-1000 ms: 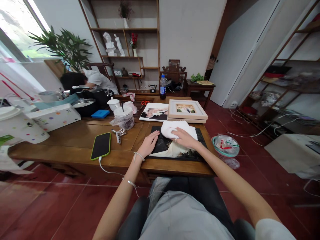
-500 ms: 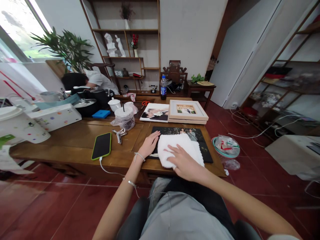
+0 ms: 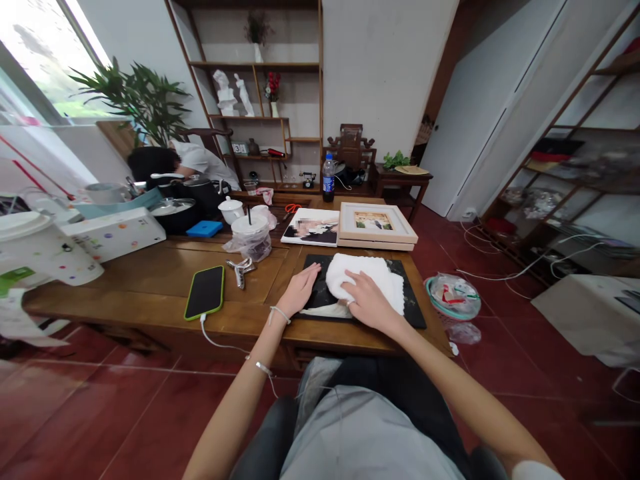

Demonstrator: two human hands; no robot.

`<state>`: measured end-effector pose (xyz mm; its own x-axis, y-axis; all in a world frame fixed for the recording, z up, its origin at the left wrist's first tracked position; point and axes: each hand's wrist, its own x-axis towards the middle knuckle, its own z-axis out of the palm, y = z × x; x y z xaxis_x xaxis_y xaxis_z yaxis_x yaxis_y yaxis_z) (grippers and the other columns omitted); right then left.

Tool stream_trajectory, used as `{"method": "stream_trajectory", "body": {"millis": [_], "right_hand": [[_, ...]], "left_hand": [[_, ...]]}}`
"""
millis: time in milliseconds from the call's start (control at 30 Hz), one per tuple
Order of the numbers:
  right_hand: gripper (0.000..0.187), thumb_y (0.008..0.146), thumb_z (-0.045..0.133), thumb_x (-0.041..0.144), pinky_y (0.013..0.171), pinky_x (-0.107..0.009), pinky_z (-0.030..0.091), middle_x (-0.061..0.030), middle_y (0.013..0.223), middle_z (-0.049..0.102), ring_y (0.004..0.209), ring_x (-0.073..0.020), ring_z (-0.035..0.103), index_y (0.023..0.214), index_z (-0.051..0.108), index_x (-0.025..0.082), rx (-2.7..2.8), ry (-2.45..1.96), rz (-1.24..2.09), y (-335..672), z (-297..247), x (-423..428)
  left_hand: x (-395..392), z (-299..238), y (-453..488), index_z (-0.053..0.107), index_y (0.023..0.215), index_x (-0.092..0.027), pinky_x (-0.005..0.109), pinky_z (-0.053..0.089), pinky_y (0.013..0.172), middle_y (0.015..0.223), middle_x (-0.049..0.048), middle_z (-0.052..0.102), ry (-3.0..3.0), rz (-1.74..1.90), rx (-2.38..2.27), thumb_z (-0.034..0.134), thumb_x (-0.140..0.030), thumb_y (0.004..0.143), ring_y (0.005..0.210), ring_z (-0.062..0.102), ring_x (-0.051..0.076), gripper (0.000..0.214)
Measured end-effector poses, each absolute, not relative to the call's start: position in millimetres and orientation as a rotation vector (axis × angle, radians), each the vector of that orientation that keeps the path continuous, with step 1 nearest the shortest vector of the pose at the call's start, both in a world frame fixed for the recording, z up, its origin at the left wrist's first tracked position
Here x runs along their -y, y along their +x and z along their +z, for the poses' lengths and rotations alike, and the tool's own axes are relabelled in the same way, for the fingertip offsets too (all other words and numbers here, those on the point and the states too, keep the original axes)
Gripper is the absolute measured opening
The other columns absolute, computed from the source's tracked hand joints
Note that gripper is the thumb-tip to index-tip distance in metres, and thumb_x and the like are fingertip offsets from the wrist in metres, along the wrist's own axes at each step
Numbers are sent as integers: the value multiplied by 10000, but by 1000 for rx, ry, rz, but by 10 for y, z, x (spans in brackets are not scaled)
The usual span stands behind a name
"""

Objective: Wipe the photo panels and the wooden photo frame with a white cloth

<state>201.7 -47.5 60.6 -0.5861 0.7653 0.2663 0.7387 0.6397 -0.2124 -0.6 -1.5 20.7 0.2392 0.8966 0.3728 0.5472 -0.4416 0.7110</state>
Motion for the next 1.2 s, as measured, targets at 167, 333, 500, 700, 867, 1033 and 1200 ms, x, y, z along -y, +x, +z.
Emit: {"method": "stream_trajectory", "body": {"millis": [167, 333, 500, 700, 867, 1033, 1200], "right_hand": [[381, 663, 501, 62, 1061, -472, 167, -145, 1215, 541, 1292, -254, 274, 1019, 603, 150, 2661, -955, 147, 1726, 643, 730], [367, 654, 470, 47, 1082, -413, 170, -135, 1311, 465, 1296, -199, 277, 975, 614, 154, 2790, -731, 331, 1935, 786, 981], [401, 665, 434, 49, 1056, -398, 249, -61, 1350, 436, 1288, -206, 297, 1008, 586, 190, 2778, -873, 544, 2404, 843, 966], [311, 786, 400, 168, 946, -392, 357, -77, 1148, 594, 1134, -261, 469, 1031, 591, 189, 2505, -1276, 484, 2846, 752, 674], [247, 805, 380, 195, 825, -354, 404, -80, 997, 645, 917, -259, 562, 929, 592, 166, 2209, -1432, 329, 2718, 694, 252], [232, 846, 379, 241, 788, -301, 400, -80, 1029, 638, 921, -240, 565, 932, 582, 171, 2325, -1274, 375, 2063, 784, -165], [205, 841, 435, 273, 752, -264, 401, -60, 964, 658, 866, -216, 581, 909, 600, 171, 2492, -1096, 433, 1449, 881, -483]], "left_hand": [[23, 215, -17, 554, 1176, -75, 337, 329, 1049, 1259, 113, 538, 2058, 1105, -1318, 258, -423, 913, 1204, 465, 202, 527], [14, 207, -16, 578, 1138, -75, 348, 308, 1062, 1247, 122, 548, 2094, 1081, -1327, 202, -389, 926, 1222, 443, 183, 533], [23, 188, -24, 553, 1171, -141, 400, 314, 1060, 1290, 94, 513, 2266, 1122, -1235, 396, -356, 880, 1244, 416, 202, 395], [11, 166, -26, 589, 1129, -166, 402, 361, 1032, 1236, 88, 562, 2291, 1115, -1227, 447, -315, 857, 1167, 502, 204, 342], [23, 186, -14, 605, 1110, -157, 395, 366, 1030, 1216, 90, 577, 2283, 1100, -1235, 458, -310, 850, 1161, 508, 208, 336], [27, 190, -20, 606, 1109, -161, 396, 362, 1030, 1212, 87, 580, 2279, 1097, -1233, 456, -303, 852, 1163, 505, 211, 329], [26, 194, -33, 618, 1077, -176, 392, 396, 992, 1160, 76, 615, 2286, 1090, -1257, 466, -285, 846, 1102, 548, 217, 297]]}}
